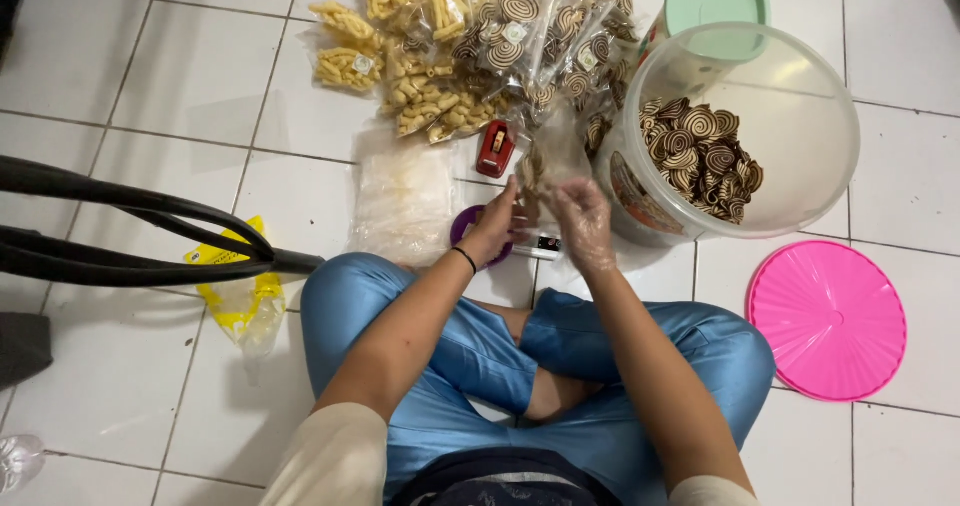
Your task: Manually portioning swirl cookies by weighing them on a scale and placing them into small plastic bags.
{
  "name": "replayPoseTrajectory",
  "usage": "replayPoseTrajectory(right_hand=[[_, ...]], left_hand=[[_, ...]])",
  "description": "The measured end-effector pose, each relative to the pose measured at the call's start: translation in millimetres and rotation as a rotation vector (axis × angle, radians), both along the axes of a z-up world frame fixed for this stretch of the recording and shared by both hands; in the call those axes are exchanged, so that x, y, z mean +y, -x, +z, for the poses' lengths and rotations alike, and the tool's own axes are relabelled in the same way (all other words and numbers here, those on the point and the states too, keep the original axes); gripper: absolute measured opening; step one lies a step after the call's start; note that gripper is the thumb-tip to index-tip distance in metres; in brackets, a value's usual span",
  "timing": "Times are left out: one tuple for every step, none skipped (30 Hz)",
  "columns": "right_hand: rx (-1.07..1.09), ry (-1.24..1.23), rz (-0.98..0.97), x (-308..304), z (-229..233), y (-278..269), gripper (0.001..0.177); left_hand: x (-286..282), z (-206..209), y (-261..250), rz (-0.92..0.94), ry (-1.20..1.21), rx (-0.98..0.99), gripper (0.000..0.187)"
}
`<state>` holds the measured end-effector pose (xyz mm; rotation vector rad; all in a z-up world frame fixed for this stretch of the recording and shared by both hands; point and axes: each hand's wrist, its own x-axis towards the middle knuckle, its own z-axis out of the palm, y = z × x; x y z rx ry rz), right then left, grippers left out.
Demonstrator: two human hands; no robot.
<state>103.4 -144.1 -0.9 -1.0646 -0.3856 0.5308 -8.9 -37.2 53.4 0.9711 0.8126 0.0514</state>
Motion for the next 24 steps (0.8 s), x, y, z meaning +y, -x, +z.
replayPoseTrajectory(right_hand=[[-0.001,-0.002,0.001,-0.5,22.0,12.8,0.009],[-0.048,0.053,0.042,-1.0,44.0,25.6,0.012],[-0.096,0.111,0.084,-2.3,65.9,38.6,0.015],[-0.097,0.11,0.085,-5.3,49.1,35.0,0.015],[-0.164,0.129,0.17,-7.4,32.6,31.0,0.015],[-0.231,0.147,0.255,-9.4,16.1,26.9,0.015],[-0.233,0.145,0.257,-11.6,11.5,24.7,0.015],[-0.263,0.137,0.327,-13.7,6.9,22.3,0.017],[-0.291,0.131,0.396,-16.5,1.9,20.4,0.019],[-0.291,0.13,0.397,-18.1,8.9,16.7,0.019],[-0.192,0.13,0.463,-21.1,15.4,13.7,0.025],[-0.092,0.13,0.528,-24.2,21.8,10.5,0.033],[-0.092,0.13,0.527,-24.9,49.2,13.1,0.033],[-0.003,0.167,0.474,-25.6,76.7,15.6,0.031],[0.084,0.204,0.422,-26.4,104.0,18.2,0.04],[0.085,0.205,0.422,-26.3,102.1,8.8,0.04],[0.096,0.16,0.414,-26.3,100.4,-1.1,0.056],[0.107,0.114,0.407,-26.3,98.7,-11.0,0.087],[0.107,0.116,0.406,-25.6,115.1,-7.8,0.087],[-0.121,0.221,0.381,-24.9,131.6,-4.7,0.077],[-0.346,0.324,0.352,-24.7,147.8,-0.9,0.071],[-0.344,0.326,0.351,-20.4,157.2,-2.8,0.071],[-0.507,0.395,0.35,-15.9,166.8,-4.9,0.07],[-0.67,0.463,0.348,-11.4,176.5,-6.7,0.068]], left_hand=[[1.9,3.4,0.4,0.001,-0.002,-0.001,0.096],[3.9,6.9,0.9,0.095,0.108,-0.068,0.097],[5.1,10.1,1.6,0.189,0.219,-0.136,0.098],[10.2,0.0,-0.5,0.19,0.219,-0.138,0.098],[16.0,-9.7,-2.9,0.272,0.244,-0.15,0.095],[22.0,-19.4,-5.2,0.354,0.269,-0.163,0.093],[22.6,-20.1,-3.2,0.356,0.267,-0.165,0.093],[23.4,-20.9,-1.3,0.43,0.187,-0.155,0.081],[23.6,-22.1,0.8,0.503,0.108,-0.143,0.071],[25.5,-28.8,-0.1,0.504,0.107,-0.144,0.071],[26.2,-36.2,-0.8,0.503,0.019,-0.108,0.069],[27.0,-43.6,-1.8,0.501,-0.07,-0.071,0.068],[29.1,-56.8,-3.6,0.5,-0.069,-0.07,0.068],[31.3,-69.9,-5.4,0.441,-0.144,-0.038,0.069],[33.1,-83.3,-7.0,0.383,-0.217,-0.005,0.07],[31.6,-74.8,-7.2,0.383,-0.216,-0.004,0.07],[30.0,-66.3,-7.8,0.392,-0.231,0.001,0.063],[28.4,-57.7,-8.6,0.401,-0.246,0.007,0.057],[28.1,-55.0,-9.1,0.4,-0.245,0.007,0.057],[27.7,-52.2,-9.7,0.383,-0.262,0.008,0.057],[26.8,-49.6,-9.4,0.364,-0.278,0.012,0.056],[22.1,-35.7,-7.2,0.363,-0.277,0.013,0.056],[17.9,-21.6,-5.3,0.353,-0.293,0.013,0.054],[13.7,-7.4,-3.2,0.343,-0.309,0.012,0.051]])
